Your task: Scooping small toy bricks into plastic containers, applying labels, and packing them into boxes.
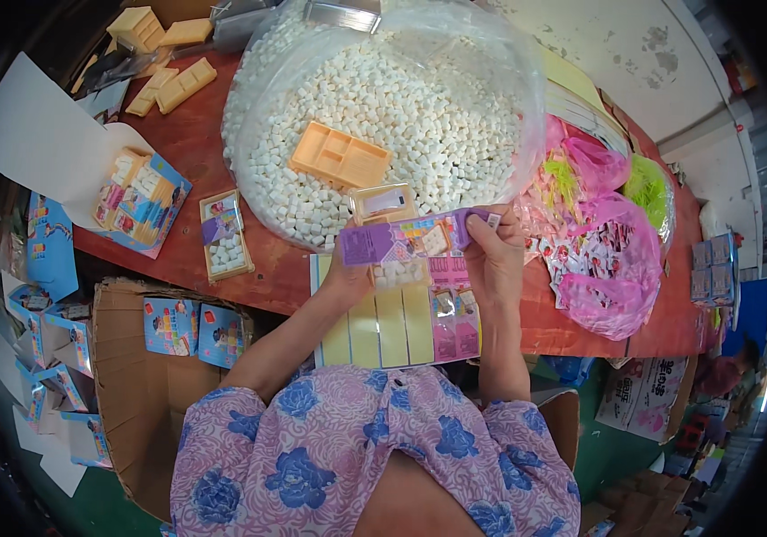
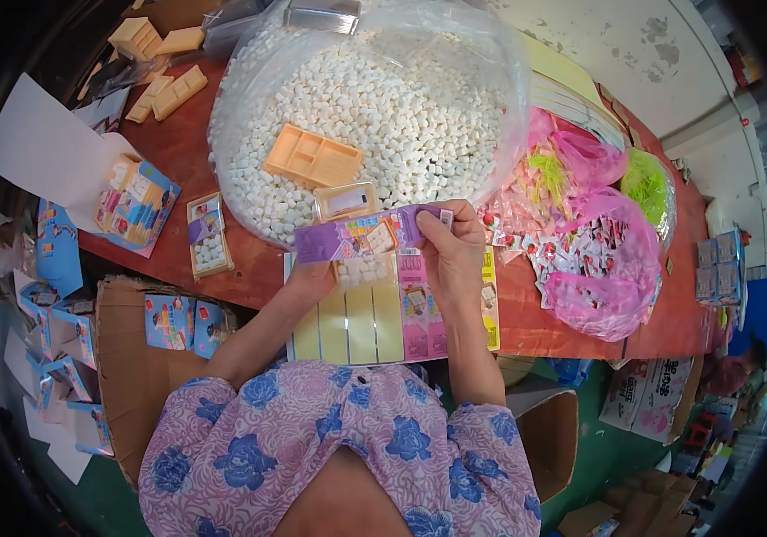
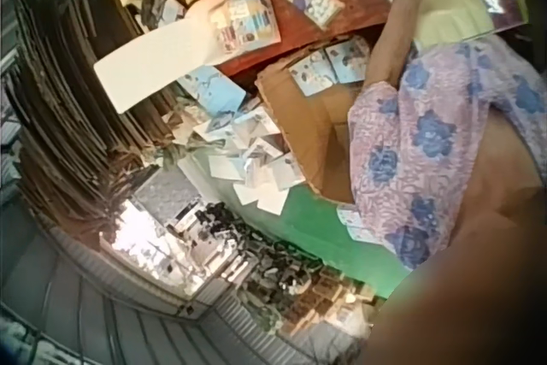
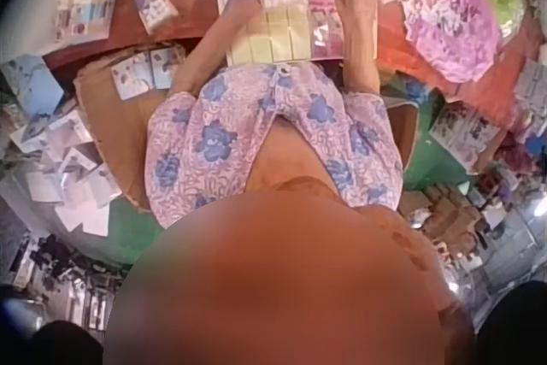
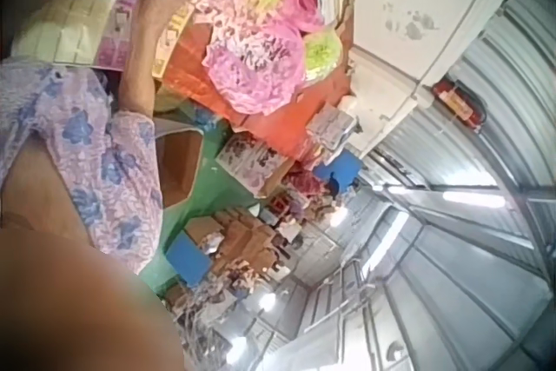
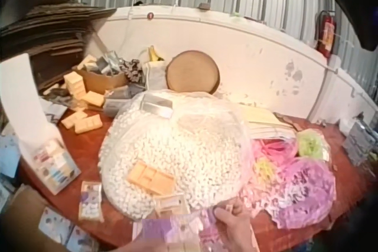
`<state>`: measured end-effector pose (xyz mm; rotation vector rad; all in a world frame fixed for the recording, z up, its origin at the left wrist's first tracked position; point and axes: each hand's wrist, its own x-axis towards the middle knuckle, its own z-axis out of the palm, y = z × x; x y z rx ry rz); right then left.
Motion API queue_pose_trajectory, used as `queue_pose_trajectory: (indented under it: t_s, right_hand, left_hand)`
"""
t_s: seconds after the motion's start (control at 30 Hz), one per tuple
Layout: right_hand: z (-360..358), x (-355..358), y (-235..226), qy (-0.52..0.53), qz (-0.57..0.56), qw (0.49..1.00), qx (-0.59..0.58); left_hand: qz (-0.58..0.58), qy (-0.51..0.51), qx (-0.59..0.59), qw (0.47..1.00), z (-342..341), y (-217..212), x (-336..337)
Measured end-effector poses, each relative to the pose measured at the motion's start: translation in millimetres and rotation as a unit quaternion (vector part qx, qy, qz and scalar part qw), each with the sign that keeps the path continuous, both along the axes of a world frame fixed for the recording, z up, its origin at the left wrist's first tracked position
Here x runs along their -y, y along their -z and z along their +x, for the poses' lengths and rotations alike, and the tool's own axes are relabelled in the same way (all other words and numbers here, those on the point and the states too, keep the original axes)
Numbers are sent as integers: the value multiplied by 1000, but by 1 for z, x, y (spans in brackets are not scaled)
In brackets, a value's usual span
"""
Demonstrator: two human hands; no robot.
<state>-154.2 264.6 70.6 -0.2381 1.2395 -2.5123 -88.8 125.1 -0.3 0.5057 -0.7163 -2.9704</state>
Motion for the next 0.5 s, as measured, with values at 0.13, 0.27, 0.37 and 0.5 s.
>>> queue_pose_trajectory:
  t_s: [0.13, 0.27, 0.37, 0.5]
  right_hand:
    - [-7, 2, 11, -18, 17, 1000, 11]
    - [-14, 2, 26, 9, 57, 998, 14]
    - [-13, 4, 33, 29, 97, 995, 12]
    - [-9, 7, 35, 37, 167, 985, -1]
  left_hand:
    - [-26, -17, -31, 999, 4, 0, 1]
    - [31, 14, -38, 999, 6, 3, 1]
    - [-42, -6, 1, 999, 3, 1, -3]
    - [9, 3, -42, 999, 5, -2, -1]
